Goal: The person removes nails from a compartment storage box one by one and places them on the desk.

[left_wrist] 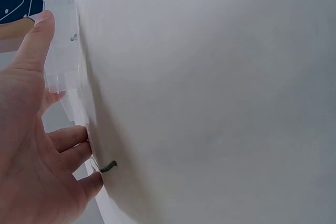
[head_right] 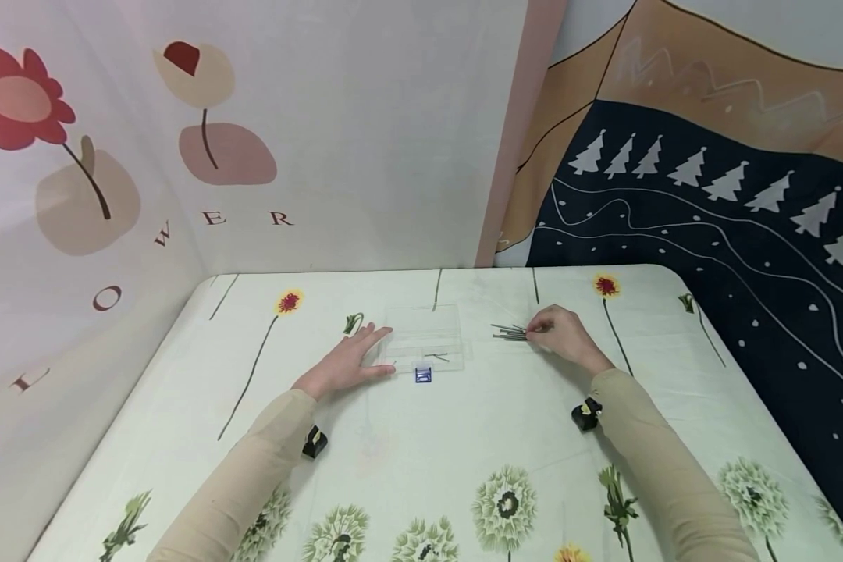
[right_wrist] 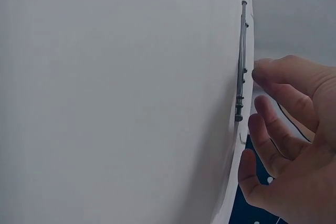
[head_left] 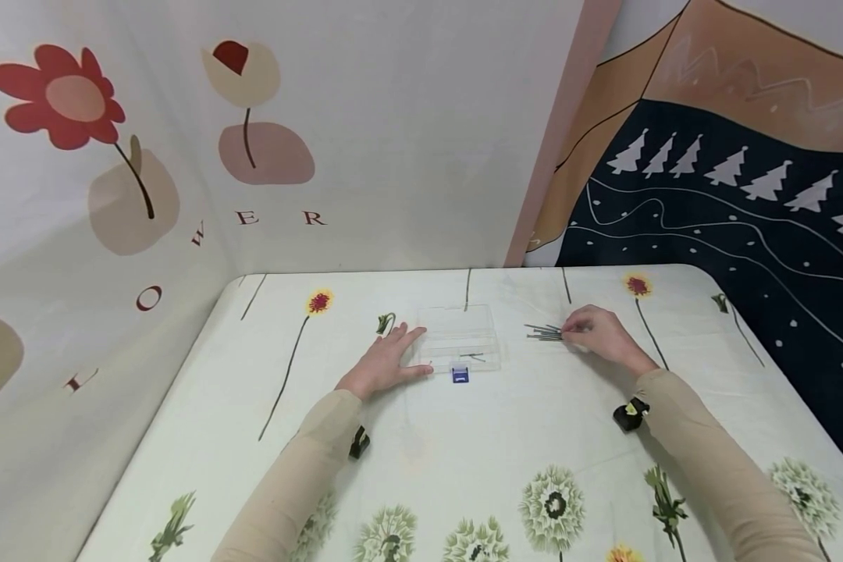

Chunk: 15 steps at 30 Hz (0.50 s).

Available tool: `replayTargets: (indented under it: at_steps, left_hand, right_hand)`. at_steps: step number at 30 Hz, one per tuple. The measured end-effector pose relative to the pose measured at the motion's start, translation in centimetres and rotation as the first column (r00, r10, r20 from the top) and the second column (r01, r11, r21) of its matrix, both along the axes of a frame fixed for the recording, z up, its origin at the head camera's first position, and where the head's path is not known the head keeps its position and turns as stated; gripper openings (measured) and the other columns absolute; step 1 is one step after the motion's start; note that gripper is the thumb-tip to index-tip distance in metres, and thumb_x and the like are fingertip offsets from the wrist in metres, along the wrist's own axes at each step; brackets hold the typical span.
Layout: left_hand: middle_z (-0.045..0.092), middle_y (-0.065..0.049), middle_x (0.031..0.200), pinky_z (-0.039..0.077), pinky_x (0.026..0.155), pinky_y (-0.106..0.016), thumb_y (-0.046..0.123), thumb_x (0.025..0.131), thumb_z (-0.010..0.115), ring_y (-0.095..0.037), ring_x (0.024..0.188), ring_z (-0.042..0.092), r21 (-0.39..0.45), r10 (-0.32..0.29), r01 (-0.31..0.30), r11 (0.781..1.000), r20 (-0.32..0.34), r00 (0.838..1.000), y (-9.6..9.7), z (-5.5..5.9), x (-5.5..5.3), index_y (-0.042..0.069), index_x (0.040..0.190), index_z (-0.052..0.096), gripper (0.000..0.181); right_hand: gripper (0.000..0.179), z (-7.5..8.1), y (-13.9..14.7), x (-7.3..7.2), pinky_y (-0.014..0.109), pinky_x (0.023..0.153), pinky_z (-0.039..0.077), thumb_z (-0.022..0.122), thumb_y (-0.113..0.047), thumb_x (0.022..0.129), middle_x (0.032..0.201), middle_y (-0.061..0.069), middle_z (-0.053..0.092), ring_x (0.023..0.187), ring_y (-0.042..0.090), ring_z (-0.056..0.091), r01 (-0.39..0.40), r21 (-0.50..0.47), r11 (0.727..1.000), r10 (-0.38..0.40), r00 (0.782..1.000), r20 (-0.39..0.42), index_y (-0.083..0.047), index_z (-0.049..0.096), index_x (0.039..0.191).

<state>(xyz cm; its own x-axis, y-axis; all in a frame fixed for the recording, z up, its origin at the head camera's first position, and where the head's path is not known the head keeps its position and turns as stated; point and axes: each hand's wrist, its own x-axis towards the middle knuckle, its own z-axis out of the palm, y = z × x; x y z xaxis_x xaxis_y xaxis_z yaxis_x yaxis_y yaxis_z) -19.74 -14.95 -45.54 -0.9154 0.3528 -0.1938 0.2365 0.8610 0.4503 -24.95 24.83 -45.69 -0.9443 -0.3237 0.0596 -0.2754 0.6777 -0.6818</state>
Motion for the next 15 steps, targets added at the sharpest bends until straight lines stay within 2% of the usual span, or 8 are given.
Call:
replayTargets:
  at_steps: [5, 8, 15]
  left_hand:
    - [0.019, -0.026, 0.154, 0.015, 0.114, -0.055, 0.056, 0.087, 0.064, -0.041, 0.142, 0.019, 0.02, -0.009, 0.009, 1.0, -0.019, 1.0, -0.1, 0.2, 0.2, 0.013, 0.152, 0.032, 0.084]
    - [0.017, -0.024, 0.155, 0.013, 0.114, -0.054, 0.054, 0.087, 0.065, -0.039, 0.142, 0.017, 0.005, -0.004, 0.004, 1.0, -0.008, 1.0, -0.1, 0.1, 0.1, 0.014, 0.152, 0.031, 0.083]
    - [0.015, -0.021, 0.157, 0.012, 0.115, -0.052, 0.053, 0.087, 0.065, -0.037, 0.143, 0.015, -0.022, 0.011, -0.011, 1.0, 0.011, 1.0, 0.0, -0.3, -0.2, 0.018, 0.154, 0.028, 0.084]
  right_hand:
    - [0.008, -0.1, -0.8, 0.0, 0.044, 0.085, 0.045, 0.072, -0.008, 0.087, 0.103, 0.016, 0.064, 0.101, 0.031, 0.055, -0.013, -0.041, 0.999, 0.012, 1.0, -0.025, -0.001, 0.073, 0.09]
    - [0.009, -0.1, -1.6, 0.2, 0.041, 0.082, 0.047, 0.071, -0.009, 0.088, 0.103, 0.015, 0.064, 0.1, 0.03, 0.056, -0.028, -0.06, 0.998, 0.026, 0.999, -0.027, -0.001, 0.073, 0.091]
    - [0.007, 0.0, -4.2, 0.5, 0.044, 0.086, 0.05, 0.07, -0.006, 0.088, 0.103, 0.014, 0.064, 0.1, 0.029, 0.057, -0.075, -0.115, 0.991, 0.074, 0.997, -0.008, -0.001, 0.073, 0.091]
